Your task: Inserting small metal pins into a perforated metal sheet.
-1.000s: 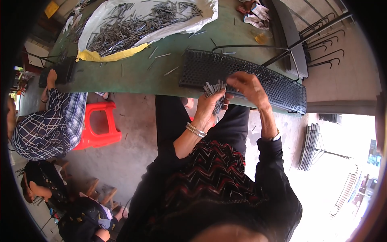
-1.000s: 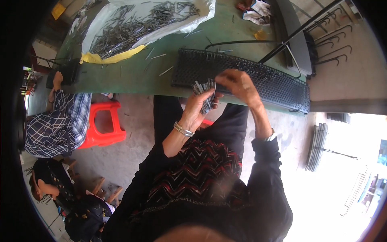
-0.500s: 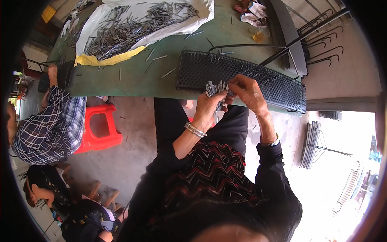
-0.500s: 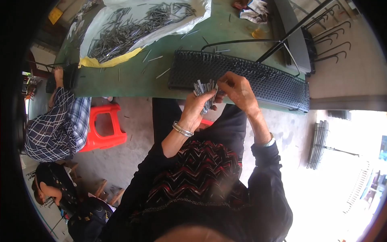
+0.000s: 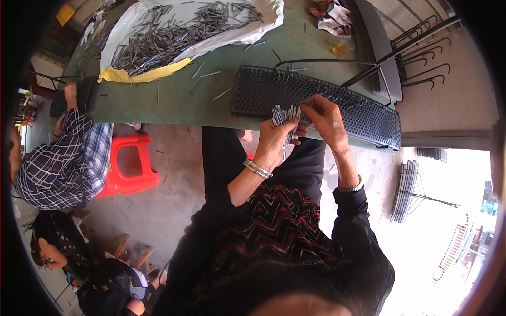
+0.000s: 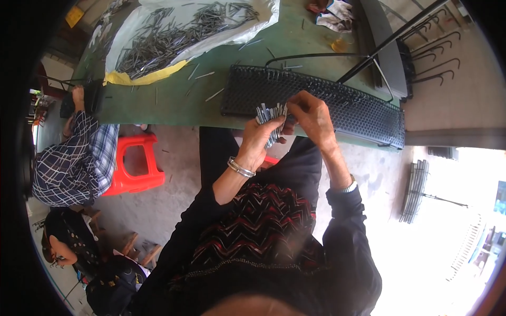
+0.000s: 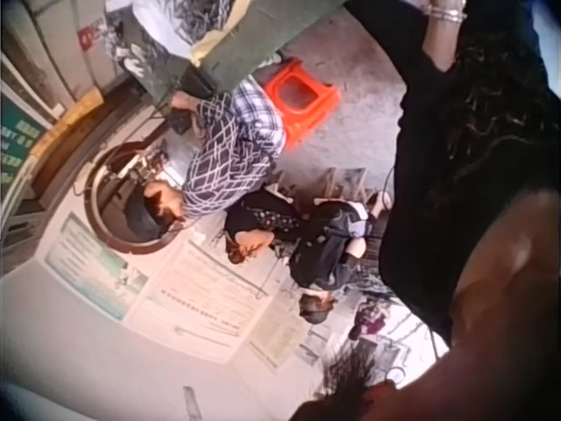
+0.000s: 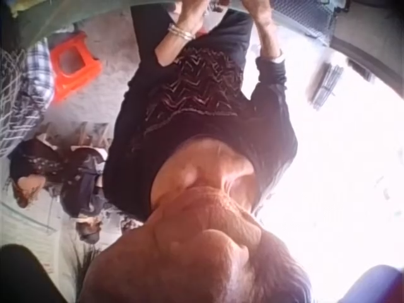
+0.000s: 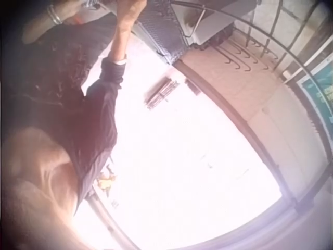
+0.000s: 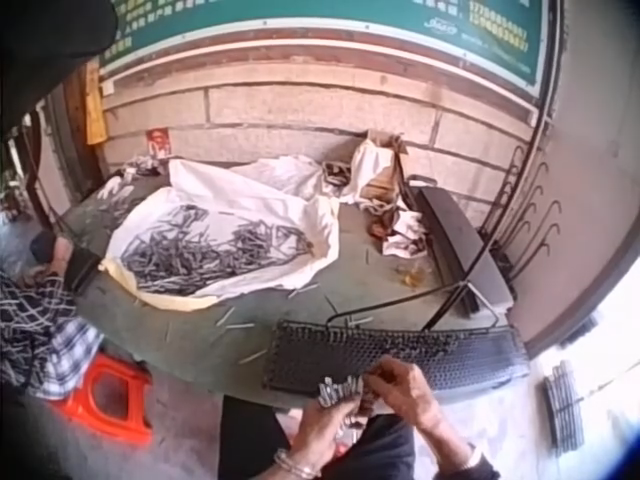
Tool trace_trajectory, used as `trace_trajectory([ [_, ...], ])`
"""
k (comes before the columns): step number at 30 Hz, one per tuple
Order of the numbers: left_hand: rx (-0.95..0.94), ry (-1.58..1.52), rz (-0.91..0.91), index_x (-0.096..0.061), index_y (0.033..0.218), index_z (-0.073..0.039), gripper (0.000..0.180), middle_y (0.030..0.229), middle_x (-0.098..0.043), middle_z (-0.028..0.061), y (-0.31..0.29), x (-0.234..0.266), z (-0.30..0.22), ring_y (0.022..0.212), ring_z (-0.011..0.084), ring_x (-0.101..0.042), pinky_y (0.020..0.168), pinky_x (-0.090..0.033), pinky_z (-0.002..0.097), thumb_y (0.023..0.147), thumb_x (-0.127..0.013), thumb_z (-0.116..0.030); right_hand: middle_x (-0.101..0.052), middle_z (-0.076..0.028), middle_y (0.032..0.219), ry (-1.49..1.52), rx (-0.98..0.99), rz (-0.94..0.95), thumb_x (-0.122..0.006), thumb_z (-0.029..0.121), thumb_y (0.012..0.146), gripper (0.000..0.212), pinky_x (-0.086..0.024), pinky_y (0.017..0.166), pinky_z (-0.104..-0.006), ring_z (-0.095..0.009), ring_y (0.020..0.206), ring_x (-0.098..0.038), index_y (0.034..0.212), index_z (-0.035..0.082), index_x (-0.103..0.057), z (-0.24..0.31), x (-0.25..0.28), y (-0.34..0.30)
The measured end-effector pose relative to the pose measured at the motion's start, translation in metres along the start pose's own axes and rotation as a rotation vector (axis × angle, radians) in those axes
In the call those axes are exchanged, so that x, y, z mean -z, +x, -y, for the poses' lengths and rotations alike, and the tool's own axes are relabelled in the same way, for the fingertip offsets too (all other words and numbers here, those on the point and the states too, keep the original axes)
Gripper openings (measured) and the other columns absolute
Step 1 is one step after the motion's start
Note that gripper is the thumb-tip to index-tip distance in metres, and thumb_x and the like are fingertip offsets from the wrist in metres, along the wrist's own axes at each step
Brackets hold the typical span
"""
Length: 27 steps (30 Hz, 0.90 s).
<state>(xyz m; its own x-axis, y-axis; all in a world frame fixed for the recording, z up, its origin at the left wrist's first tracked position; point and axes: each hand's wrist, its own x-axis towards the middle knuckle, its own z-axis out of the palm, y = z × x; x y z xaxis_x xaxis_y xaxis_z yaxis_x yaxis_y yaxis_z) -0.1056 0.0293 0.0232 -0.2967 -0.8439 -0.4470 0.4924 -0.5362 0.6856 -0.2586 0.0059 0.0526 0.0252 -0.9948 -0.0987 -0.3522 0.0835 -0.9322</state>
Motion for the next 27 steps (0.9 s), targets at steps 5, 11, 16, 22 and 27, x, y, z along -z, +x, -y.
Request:
trace_trajectory([
  [5, 0.023, -0.07, -0.052, -0.065, 0.096, -0.002, 0.015, 0.083, -0.07, 0.0112, 0.0, -0.003, 0.001, 0.069, 0.0183, -0.069, 0.054, -0.051, 0.0285, 0.087, -0.063, -0.014, -0.064, -0.009, 0.071, -0.138, 0.069, -0.114, -0.062, 0.009, 0.083, 0.013, -0.047, 0.06, -0.0269, -0.012, 0.064, -0.06, 0.092, -0.001, -0.063, -0.004, -0.01, -0.002],
  [11, 0.039, -0.095, -0.075, -0.064, 0.095, -0.002, 0.013, 0.079, -0.069, 0.0115, 0.001, 0.002, 0.003, 0.066, 0.0192, -0.068, 0.052, -0.053, 0.0296, 0.087, -0.063, -0.012, -0.063, -0.005, 0.071, -0.225, 0.138, -0.239, -0.061, 0.008, 0.087, 0.01, -0.045, 0.056, -0.0239, -0.009, 0.061, -0.057, 0.091, -0.001, -0.061, -0.005, -0.002, 0.009],
  [16, 0.108, -0.072, -0.071, -0.063, 0.092, -0.002, 0.012, 0.078, -0.068, 0.0116, 0.001, 0.005, 0.004, 0.065, 0.0192, -0.068, 0.053, -0.054, 0.0306, 0.086, -0.065, -0.012, -0.063, -0.011, 0.073, -0.527, 0.418, -0.585, -0.061, 0.011, 0.088, 0.01, -0.047, 0.057, -0.0309, -0.019, 0.059, -0.06, 0.091, 0.002, -0.059, -0.004, 0.012, 0.037],
  [22, 0.188, -0.136, 0.0, -0.063, 0.09, -0.004, 0.012, 0.078, -0.068, 0.01, 0.001, 0.008, 0.01, 0.067, 0.018, -0.067, 0.053, -0.054, 0.0302, 0.086, -0.066, -0.014, -0.064, -0.014, 0.078, -0.647, 0.448, -0.626, -0.061, 0.011, 0.087, 0.008, -0.049, 0.062, -0.036, -0.03, 0.067, -0.063, 0.089, 0.004, -0.059, -0.027, 0.01, 0.059],
  [27, 0.179, -0.159, 0.033, -0.063, 0.09, -0.004, 0.012, 0.077, -0.068, 0.0093, 0.004, 0.012, 0.013, 0.063, 0.0156, -0.064, 0.049, -0.049, 0.0274, 0.086, -0.066, -0.015, -0.064, -0.015, 0.077, -0.601, 0.443, -0.583, -0.061, 0.011, 0.088, 0.009, -0.049, 0.061, -0.0364, -0.031, 0.066, -0.063, 0.09, 0.003, -0.059, -0.022, 0.008, 0.063],
])
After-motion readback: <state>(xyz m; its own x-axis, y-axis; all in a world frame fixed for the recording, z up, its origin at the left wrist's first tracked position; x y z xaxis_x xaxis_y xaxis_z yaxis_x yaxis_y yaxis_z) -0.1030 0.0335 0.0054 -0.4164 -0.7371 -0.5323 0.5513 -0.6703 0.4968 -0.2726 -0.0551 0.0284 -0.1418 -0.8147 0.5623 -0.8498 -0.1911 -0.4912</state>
